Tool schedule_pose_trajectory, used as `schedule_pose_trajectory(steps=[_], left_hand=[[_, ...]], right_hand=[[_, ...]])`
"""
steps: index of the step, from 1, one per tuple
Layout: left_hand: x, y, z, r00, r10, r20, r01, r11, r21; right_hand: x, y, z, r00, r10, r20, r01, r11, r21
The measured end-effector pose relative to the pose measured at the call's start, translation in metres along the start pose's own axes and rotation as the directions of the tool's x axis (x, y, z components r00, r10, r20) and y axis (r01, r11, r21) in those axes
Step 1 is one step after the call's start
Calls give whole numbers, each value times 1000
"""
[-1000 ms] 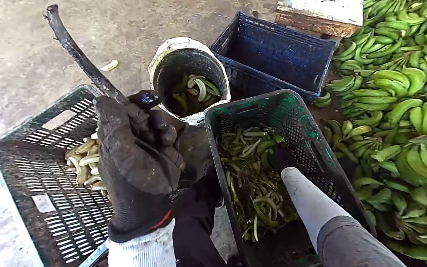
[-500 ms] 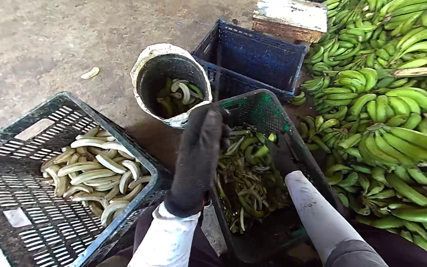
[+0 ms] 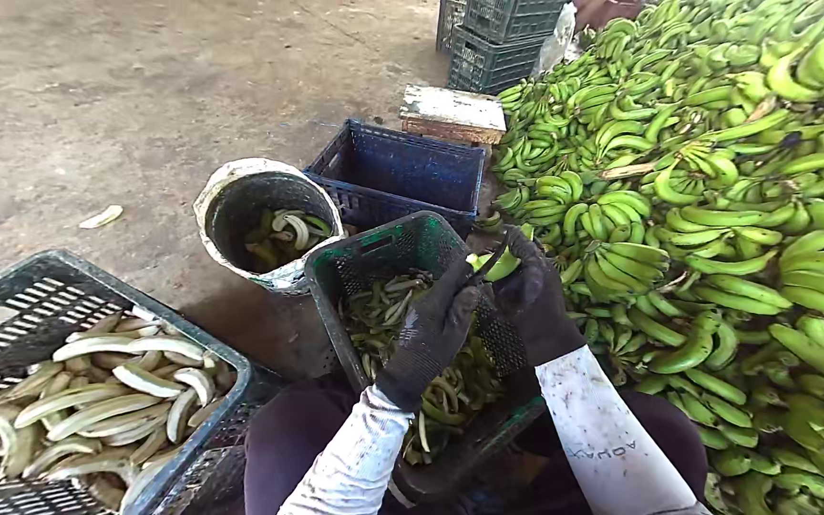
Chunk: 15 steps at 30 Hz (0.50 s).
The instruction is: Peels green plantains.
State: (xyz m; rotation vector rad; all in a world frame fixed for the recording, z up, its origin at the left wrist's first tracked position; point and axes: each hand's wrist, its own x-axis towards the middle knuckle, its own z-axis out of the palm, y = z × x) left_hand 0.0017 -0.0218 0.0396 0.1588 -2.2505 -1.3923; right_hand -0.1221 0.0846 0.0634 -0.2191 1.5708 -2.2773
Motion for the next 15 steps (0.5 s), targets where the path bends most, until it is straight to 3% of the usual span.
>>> schedule_pose_trajectory(steps=[3,8,11,15], left_hand=[[-1,0,4,1000,-18,24,17,999,29],[-4,5,12,994,-113,-11,112,990,-81],[-5,8,17,983,-179,-29,171,971,-169],[-3,5,22,984,-167,-65,148,962,-230]], right_hand=[[-2,5,-5,1000,23,1,-23,991,131],[-8,7,-4,998,36,-61,-27,990,135],[-9,13,-4,997,-32,-66,39,993,111],[-10,18,-10,991,-136,20,134,988,72]])
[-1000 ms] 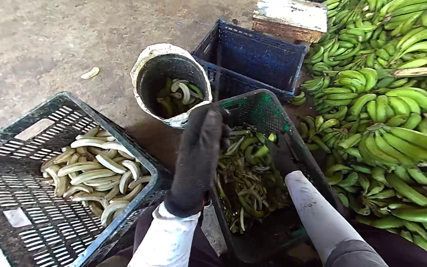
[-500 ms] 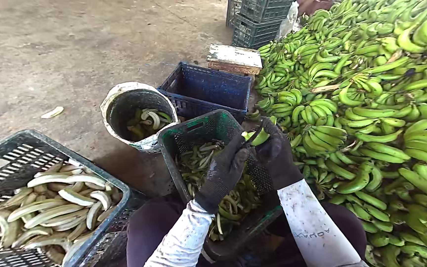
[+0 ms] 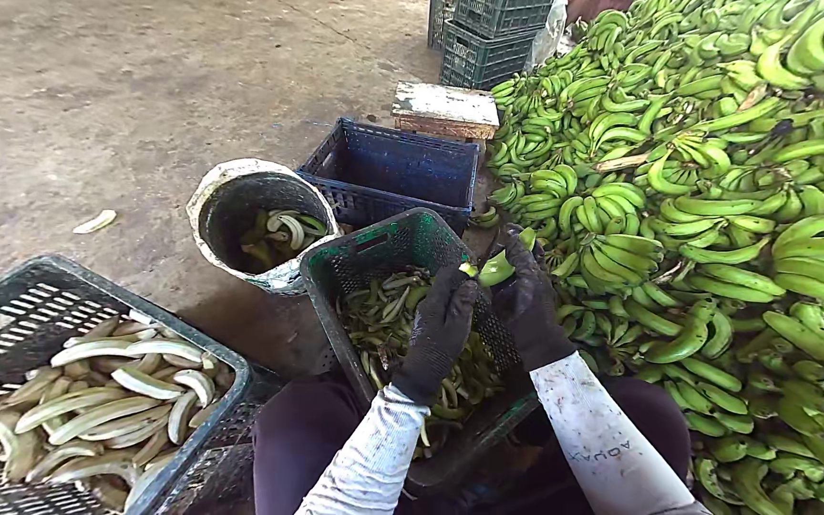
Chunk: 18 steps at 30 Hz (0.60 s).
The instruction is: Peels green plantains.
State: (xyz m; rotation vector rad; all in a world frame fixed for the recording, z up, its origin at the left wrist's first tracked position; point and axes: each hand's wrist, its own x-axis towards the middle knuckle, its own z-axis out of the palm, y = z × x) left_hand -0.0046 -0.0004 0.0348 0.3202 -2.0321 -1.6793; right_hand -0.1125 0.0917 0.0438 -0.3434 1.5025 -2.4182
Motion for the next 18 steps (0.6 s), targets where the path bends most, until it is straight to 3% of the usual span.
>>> schedule_pose_trajectory(steps=[2,4,6,8,10,11,13,15,18], left_hand=[[1,-2,1,999,33,12,-32,999,-34],[0,4,-5,991,31,130,-10,988,-157],[1,14,-15,943,-63,327,181,921,-344],[3,18,-24,895,-135,424,309,875,-372],[5,17,-33,916,-163,366,290,900,-325],[7,15,-39,938,-153,312,252,918,-307],[11,13,-55,972,-109,209,176,925,-337],[17,17,-69,993,-56,108,101,878,-469],[20,21,-73,993,-62,100,111,771,-627]], right_hand=[[2,0,-5,999,10,48,-11,999,30],[8,-3,-14,990,72,120,-77,996,41],[16,-11,-30,936,152,318,-161,987,3],[23,-24,-45,813,236,532,-219,971,-95],[28,-38,-52,660,371,654,-282,928,-242],[31,-45,-55,579,448,681,-325,893,-310],[32,-55,-59,501,557,663,-342,831,-439],[35,-58,-70,527,645,554,-336,756,-561],[45,-44,-83,696,607,384,-374,763,-528]])
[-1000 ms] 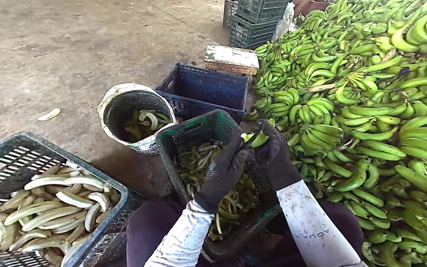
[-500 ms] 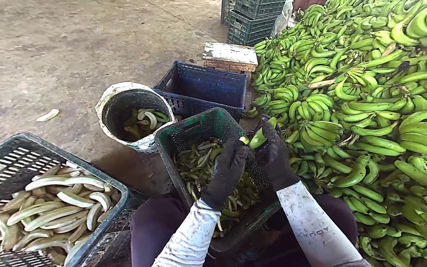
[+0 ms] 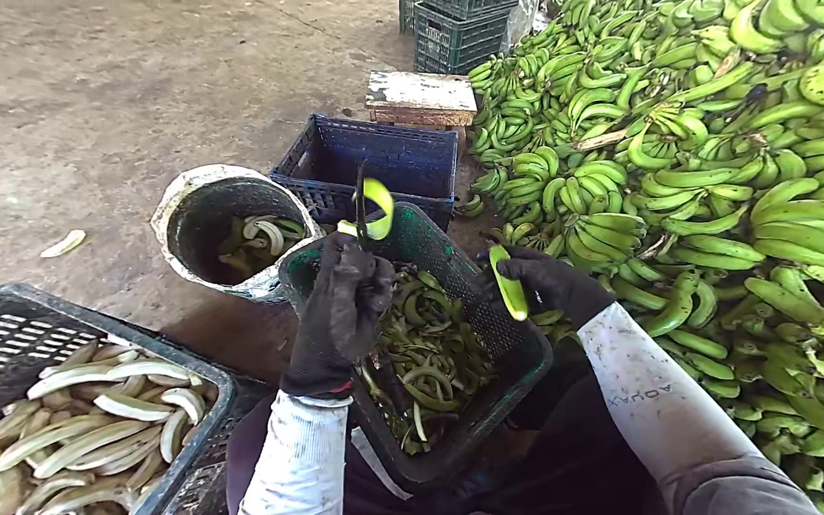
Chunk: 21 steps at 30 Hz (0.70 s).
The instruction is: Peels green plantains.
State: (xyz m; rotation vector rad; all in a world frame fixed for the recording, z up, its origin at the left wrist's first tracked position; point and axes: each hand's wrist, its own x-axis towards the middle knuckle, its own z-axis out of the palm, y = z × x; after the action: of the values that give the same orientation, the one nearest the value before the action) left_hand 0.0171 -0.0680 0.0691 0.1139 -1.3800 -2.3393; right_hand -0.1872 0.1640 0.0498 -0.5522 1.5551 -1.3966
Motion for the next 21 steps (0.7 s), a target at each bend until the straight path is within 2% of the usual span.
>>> schedule_pose_trajectory(steps=[1,2,4,5,6,8,9,12,16,21], left_hand=[[-2,-6,3,996,-94,-11,94,995,37],[-4,-15,8,973,-229,-38,232,954,190],[-4,-38,20,872,-475,-115,451,693,563],[-4,-50,27,846,-513,-146,473,594,651],[-7,-59,34,859,-492,-139,442,580,684],[-17,-74,42,949,-315,0,224,676,702],[-21,-79,45,972,-225,69,115,710,695],[-31,-90,56,984,-63,168,-66,742,667],[-34,-95,60,980,-15,197,-119,755,645],[-34,-97,58,979,-41,202,-100,761,641]], right_hand=[[3,1,2,995,-54,-89,59,997,49],[5,0,8,977,-116,-180,136,986,101],[9,-6,23,909,-223,-352,316,919,235],[11,-9,29,872,-261,-415,394,877,276],[14,-11,33,832,-282,-477,459,832,310],[19,-15,41,754,-314,-577,570,750,336],[19,-14,43,735,-327,-594,598,726,340],[19,-13,48,707,-382,-595,657,665,354],[24,-17,49,671,-392,-630,712,576,400],[26,-16,52,633,-386,-671,736,569,367]])
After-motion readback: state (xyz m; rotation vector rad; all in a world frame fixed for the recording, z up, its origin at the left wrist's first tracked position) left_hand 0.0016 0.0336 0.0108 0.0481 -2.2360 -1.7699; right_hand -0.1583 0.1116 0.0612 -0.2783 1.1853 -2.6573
